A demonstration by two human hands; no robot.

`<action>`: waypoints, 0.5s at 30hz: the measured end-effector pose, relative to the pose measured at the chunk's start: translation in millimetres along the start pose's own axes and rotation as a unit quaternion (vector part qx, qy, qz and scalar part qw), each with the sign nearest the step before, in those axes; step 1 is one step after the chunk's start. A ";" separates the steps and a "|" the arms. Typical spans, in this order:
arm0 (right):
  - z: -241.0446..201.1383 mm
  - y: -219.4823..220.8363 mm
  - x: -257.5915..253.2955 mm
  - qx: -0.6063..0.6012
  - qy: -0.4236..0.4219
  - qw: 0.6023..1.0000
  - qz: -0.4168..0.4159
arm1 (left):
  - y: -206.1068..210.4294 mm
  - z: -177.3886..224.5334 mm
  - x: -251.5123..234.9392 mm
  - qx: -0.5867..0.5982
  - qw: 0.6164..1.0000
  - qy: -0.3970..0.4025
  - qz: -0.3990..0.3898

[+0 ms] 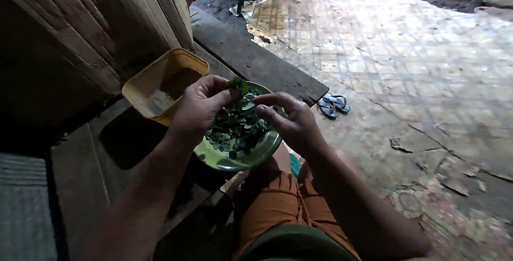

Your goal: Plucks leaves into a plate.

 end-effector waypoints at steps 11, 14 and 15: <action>-5.3 12.8 -2.8 0.018 -0.040 0.999 0.024 | 19.4 -6.0 4.7 0.079 0.996 -0.047 -0.015; -3.9 11.9 -2.6 0.030 -0.034 0.999 0.006 | 30.2 -9.3 6.8 0.075 0.992 -0.073 -0.071; -3.9 12.0 -2.7 0.040 -0.033 0.999 0.000 | 32.7 -8.8 6.8 0.070 0.992 -0.067 -0.076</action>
Point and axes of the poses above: each hand's wrist, its own x-axis away from the middle knuckle, its own y-axis out of the palm, z = x × y, the point moved 10 cm from there along -x, towards the middle knuckle, and after that the axes turned 11 degrees about -x, right-handed, at the moved point
